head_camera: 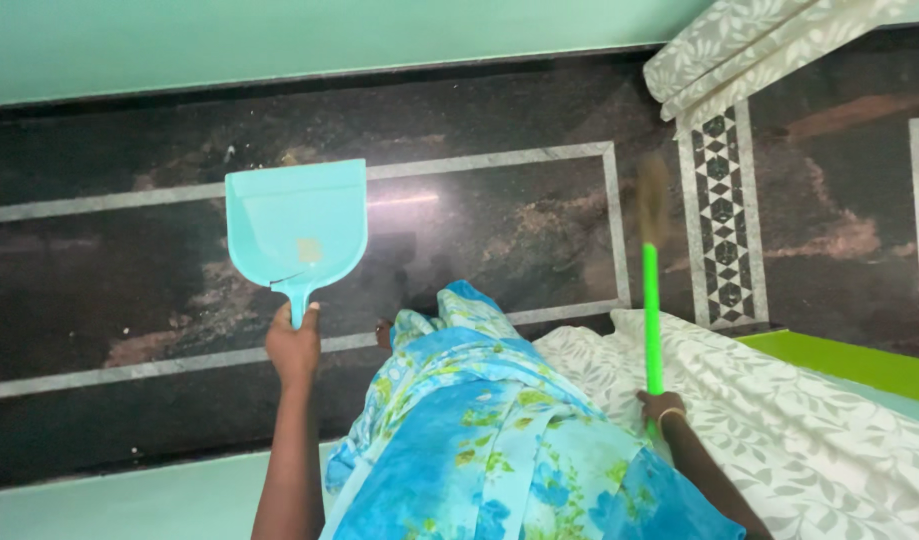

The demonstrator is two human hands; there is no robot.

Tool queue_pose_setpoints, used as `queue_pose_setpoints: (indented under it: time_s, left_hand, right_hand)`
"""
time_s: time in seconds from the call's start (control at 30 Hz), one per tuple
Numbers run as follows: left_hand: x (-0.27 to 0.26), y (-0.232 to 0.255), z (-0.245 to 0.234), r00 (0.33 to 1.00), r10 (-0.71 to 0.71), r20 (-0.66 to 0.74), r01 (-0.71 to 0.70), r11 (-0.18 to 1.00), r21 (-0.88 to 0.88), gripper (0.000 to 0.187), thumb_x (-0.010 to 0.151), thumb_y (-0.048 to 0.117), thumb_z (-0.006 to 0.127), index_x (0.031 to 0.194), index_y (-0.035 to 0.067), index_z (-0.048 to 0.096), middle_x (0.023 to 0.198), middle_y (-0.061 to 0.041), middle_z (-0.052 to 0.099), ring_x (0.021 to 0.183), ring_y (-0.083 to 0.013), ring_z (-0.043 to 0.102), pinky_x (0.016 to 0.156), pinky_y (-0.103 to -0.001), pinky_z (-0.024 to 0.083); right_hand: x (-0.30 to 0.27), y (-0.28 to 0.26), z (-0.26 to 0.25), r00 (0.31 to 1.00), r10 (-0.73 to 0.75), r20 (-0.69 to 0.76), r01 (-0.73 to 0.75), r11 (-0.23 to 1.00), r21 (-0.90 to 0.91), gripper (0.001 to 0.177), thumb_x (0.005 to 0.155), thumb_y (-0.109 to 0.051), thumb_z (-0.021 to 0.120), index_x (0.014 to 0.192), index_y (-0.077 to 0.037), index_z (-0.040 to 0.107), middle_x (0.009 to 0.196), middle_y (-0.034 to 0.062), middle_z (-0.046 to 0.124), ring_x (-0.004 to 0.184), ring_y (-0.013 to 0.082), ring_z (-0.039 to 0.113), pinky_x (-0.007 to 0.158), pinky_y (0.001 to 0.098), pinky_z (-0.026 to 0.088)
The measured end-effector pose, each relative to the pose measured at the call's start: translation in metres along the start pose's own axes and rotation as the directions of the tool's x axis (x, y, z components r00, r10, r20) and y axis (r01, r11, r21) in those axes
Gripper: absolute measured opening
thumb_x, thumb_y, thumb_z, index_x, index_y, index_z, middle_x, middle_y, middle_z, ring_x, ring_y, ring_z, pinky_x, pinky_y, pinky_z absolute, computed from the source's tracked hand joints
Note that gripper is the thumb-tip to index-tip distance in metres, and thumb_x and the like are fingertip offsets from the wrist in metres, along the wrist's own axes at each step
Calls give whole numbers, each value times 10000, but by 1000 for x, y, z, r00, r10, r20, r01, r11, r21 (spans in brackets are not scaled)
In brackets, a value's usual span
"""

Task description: The person sweeps the floor using a broom and a dustpan, moving along the hallway and near a bed.

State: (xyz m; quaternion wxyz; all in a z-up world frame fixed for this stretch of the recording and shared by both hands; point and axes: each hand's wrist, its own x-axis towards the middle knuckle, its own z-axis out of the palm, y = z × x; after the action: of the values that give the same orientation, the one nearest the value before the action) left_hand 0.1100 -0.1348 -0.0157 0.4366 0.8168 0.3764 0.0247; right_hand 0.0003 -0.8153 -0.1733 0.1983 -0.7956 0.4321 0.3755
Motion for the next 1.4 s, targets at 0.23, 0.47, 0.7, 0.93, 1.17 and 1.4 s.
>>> queue_pose_setpoints:
  time_s: [0.23, 0.47, 0.7, 0.93, 1.17, 1.4]
  left_hand:
    - [-18, 8, 19, 992, 119, -45, -115, 990, 77, 374, 920, 279, 744, 1164, -3, 723, 904, -163, 713, 809, -280, 681, 770, -419, 508]
    - [-49, 33, 42, 999, 36, -17, -36, 999, 7, 376, 915, 279, 734, 1173, 6, 713, 848, -143, 709, 756, -259, 659, 741, -399, 507]
    - [-58, 41, 58, 984, 180, 4, -180, 983, 41, 343, 929, 261, 746, 1155, 4, 726, 842, -140, 696, 746, -248, 645, 745, -388, 507]
    - [-30, 53, 71, 976, 218, 7, -218, 974, 64, 370, 923, 272, 759, 1171, 2, 715, 925, -164, 721, 820, -264, 674, 786, -396, 519]
    - [-7, 74, 89, 968, 240, 68, -245, 967, 69, 416, 899, 282, 758, 1220, 21, 715, 948, -183, 731, 845, -290, 700, 810, -411, 518]
    - [8, 86, 102, 969, 239, 65, -244, 966, 83, 397, 898, 292, 763, 1187, 25, 718, 905, -172, 727, 806, -278, 696, 788, -407, 522]
  right_hand:
    - [90, -29, -61, 874, 70, 480, -449, 494, 745, 297, 935, -270, 756, 1020, -158, 494, 630, -4, 500, 494, 185, 483, 477, 356, 438]
    - [45, -114, 33, 898, -85, 431, -78, 935, 347, 194, 937, -229, 675, 1006, -48, 665, 740, 124, 654, 567, 265, 609, 518, 442, 527]
    - [1, -173, 38, 777, -511, 367, 623, 709, -332, 280, 819, -252, 720, 1048, -101, 777, 1081, 216, 754, 985, 388, 723, 850, 491, 562]
    - [-28, -138, -2, 831, -540, 133, 554, 782, -287, 308, 815, -175, 692, 1112, -104, 736, 1205, 192, 708, 1143, 386, 657, 962, 483, 522]
    - [-49, 1, -29, 979, -128, -158, 93, 973, -212, 412, 880, -290, 678, 1235, -83, 647, 1207, 213, 733, 1154, 383, 690, 967, 498, 530]
    - [101, 41, -77, 966, -51, 254, 22, 993, 117, 302, 944, -312, 591, 1149, -139, 731, 830, 149, 768, 693, 290, 706, 703, 464, 572]
